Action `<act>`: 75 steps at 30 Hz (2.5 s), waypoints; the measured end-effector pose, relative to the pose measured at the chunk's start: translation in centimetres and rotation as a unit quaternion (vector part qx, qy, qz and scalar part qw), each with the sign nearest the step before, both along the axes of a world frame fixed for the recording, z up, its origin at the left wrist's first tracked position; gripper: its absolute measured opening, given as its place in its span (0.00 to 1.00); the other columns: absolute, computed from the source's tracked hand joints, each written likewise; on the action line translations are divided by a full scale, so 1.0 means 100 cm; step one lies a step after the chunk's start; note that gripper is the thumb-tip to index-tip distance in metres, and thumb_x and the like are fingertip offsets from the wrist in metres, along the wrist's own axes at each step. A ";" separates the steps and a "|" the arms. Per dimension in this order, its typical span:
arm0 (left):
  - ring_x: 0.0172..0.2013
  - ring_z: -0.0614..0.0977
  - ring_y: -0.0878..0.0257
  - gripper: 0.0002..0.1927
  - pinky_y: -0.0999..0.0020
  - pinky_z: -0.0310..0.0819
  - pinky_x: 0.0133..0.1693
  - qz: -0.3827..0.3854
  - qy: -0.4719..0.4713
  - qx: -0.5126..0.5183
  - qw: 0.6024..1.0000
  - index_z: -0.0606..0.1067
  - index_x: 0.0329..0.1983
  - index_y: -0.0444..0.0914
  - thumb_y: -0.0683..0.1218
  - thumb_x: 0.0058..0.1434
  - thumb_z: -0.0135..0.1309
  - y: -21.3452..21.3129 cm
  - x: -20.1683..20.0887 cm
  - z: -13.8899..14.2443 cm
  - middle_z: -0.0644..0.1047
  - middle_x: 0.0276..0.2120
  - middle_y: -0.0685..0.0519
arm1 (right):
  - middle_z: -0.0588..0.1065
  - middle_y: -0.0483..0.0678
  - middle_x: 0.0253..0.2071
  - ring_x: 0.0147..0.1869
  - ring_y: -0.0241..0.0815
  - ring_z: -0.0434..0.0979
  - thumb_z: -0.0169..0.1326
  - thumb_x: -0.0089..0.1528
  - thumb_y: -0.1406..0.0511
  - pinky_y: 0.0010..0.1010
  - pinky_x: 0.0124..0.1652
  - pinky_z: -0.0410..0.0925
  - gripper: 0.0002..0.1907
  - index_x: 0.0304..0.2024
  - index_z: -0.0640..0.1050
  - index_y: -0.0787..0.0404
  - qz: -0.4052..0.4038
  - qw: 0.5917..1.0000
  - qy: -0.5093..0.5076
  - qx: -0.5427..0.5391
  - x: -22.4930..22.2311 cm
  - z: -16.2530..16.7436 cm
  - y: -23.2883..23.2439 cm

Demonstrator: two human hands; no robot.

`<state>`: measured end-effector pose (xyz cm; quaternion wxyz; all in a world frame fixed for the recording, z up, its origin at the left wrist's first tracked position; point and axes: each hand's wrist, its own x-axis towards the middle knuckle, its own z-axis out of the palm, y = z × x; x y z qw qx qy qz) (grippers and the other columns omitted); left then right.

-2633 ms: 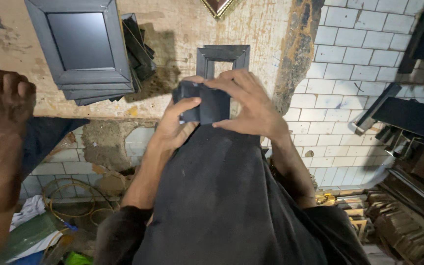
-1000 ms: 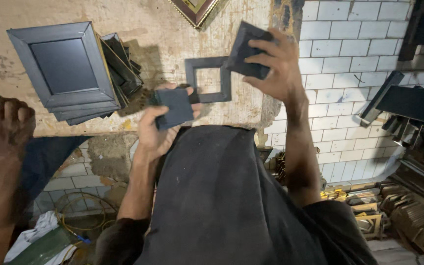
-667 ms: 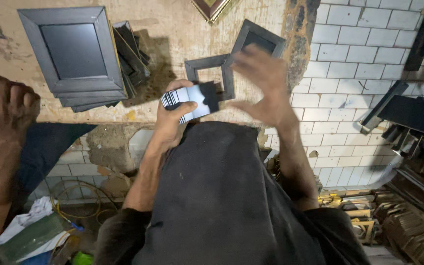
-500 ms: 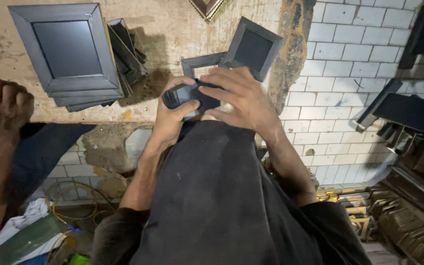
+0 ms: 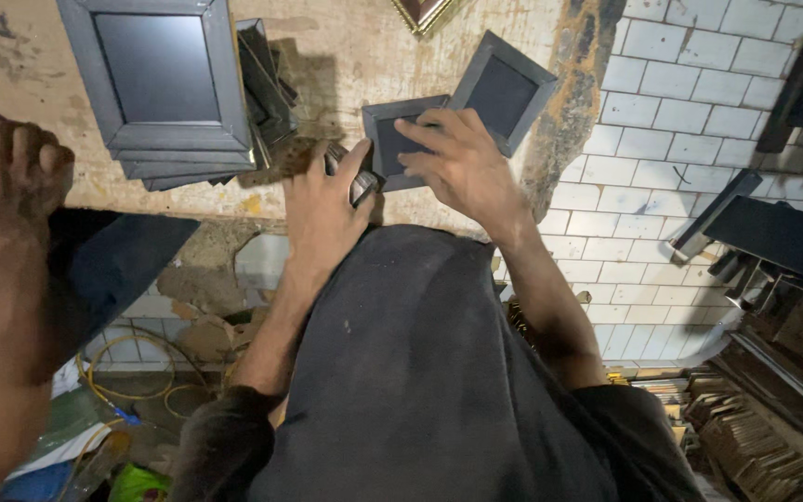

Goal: The person sits at a workbench and inserts rectangular glass panes into small picture frames one at a time, pressing each pane into place and stacking the completed frames on the table. They occasionally reach for new panes and frames from the surrounding stacks.

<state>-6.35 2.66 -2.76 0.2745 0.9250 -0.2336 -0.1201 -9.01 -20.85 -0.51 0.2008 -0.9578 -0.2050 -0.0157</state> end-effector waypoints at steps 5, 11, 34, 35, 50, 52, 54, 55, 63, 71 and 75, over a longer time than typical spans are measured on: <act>0.56 0.74 0.38 0.38 0.44 0.66 0.55 -0.003 0.048 0.000 0.999 0.70 0.69 0.50 0.50 0.53 0.68 0.002 0.002 -0.002 0.68 0.63 0.35 | 0.74 0.43 0.63 0.70 0.50 0.67 0.70 0.55 0.55 0.45 0.61 0.63 0.17 0.43 0.86 0.53 -0.011 0.999 0.001 -0.030 -0.001 0.004 0.004; 0.57 0.75 0.37 0.38 0.44 0.67 0.54 -0.003 -0.004 -0.010 1.000 0.72 0.66 0.48 0.51 0.49 0.69 -0.001 0.005 0.005 0.70 0.61 0.37 | 0.71 0.46 0.65 0.69 0.52 0.65 0.68 0.53 0.54 0.47 0.59 0.62 0.23 0.51 0.86 0.48 0.002 0.998 -0.030 -0.063 0.007 0.009 0.011; 0.51 0.77 0.40 0.33 0.46 0.70 0.50 0.009 0.042 -0.014 0.999 0.75 0.64 0.47 0.49 0.52 0.69 0.001 0.008 0.002 0.72 0.58 0.39 | 0.73 0.46 0.65 0.71 0.56 0.65 0.70 0.43 0.57 0.50 0.64 0.62 0.26 0.45 0.86 0.46 0.025 0.993 0.041 -0.105 0.020 0.008 0.014; 0.50 0.78 0.40 0.32 0.46 0.71 0.50 0.013 0.049 -0.019 0.999 0.76 0.63 0.47 0.48 0.53 0.69 0.002 0.007 0.006 0.73 0.56 0.41 | 0.73 0.45 0.64 0.71 0.56 0.65 0.70 0.43 0.59 0.49 0.64 0.62 0.24 0.45 0.86 0.47 0.042 0.991 0.048 -0.118 0.021 0.009 0.014; 0.49 0.77 0.41 0.31 0.49 0.71 0.50 -0.029 -0.082 -0.126 0.988 0.75 0.59 0.43 0.51 0.52 0.69 0.003 0.001 0.020 0.71 0.54 0.39 | 0.73 0.49 0.64 0.71 0.59 0.67 0.74 0.49 0.56 0.52 0.61 0.61 0.28 0.50 0.83 0.53 -0.159 0.986 -0.027 -0.047 0.001 0.011 -0.080; 0.44 0.77 0.41 0.31 0.47 0.70 0.46 -0.096 -0.020 -0.126 0.987 0.76 0.59 0.45 0.49 0.50 0.66 -0.009 0.007 0.013 0.74 0.50 0.41 | 0.73 0.49 0.63 0.69 0.59 0.68 0.74 0.47 0.57 0.54 0.64 0.60 0.29 0.50 0.82 0.52 -0.150 0.987 -0.044 -0.036 0.001 0.012 -0.073; 0.48 0.78 0.43 0.25 0.47 0.71 0.51 -0.121 -0.062 -0.072 0.988 0.76 0.62 0.46 0.48 0.60 0.62 -0.019 0.010 0.007 0.75 0.48 0.45 | 0.71 0.51 0.66 0.69 0.60 0.67 0.72 0.45 0.57 0.54 0.65 0.59 0.32 0.52 0.80 0.55 -0.149 0.988 -0.025 0.010 0.004 0.016 -0.062; 0.48 0.78 0.42 0.26 0.45 0.71 0.49 -0.129 -0.068 -0.069 0.987 0.76 0.61 0.46 0.50 0.57 0.61 -0.022 0.011 0.004 0.75 0.46 0.44 | 0.72 0.52 0.65 0.68 0.59 0.69 0.71 0.44 0.58 0.53 0.64 0.60 0.33 0.52 0.80 0.54 -0.154 0.987 -0.050 0.015 0.006 0.017 -0.056; 0.45 0.76 0.40 0.31 0.43 0.71 0.43 -0.109 -0.064 -0.098 0.987 0.74 0.60 0.45 0.57 0.54 0.63 0.003 0.016 -0.015 0.71 0.53 0.39 | 0.78 0.48 0.49 0.52 0.54 0.76 0.72 0.40 0.60 0.45 0.54 0.69 0.29 0.45 0.83 0.57 -0.136 0.988 -0.070 0.014 0.028 0.014 -0.034; 0.55 0.77 0.43 0.30 0.46 0.73 0.46 -0.087 -0.022 -0.035 0.995 0.72 0.64 0.44 0.52 0.58 0.61 0.005 0.025 -0.038 0.71 0.58 0.42 | 0.74 0.49 0.54 0.59 0.57 0.73 0.73 0.50 0.57 0.56 0.70 0.64 0.30 0.53 0.81 0.57 -0.061 0.978 -0.148 0.132 0.055 0.071 -0.020; 0.59 0.72 0.41 0.34 0.42 0.69 0.48 -0.090 0.040 0.011 0.995 0.71 0.65 0.46 0.53 0.54 0.62 0.001 0.025 -0.039 0.68 0.62 0.38 | 0.75 0.50 0.55 0.67 0.62 0.69 0.75 0.45 0.56 0.53 0.67 0.61 0.33 0.52 0.82 0.54 -0.032 0.985 -0.125 0.113 0.073 0.112 0.014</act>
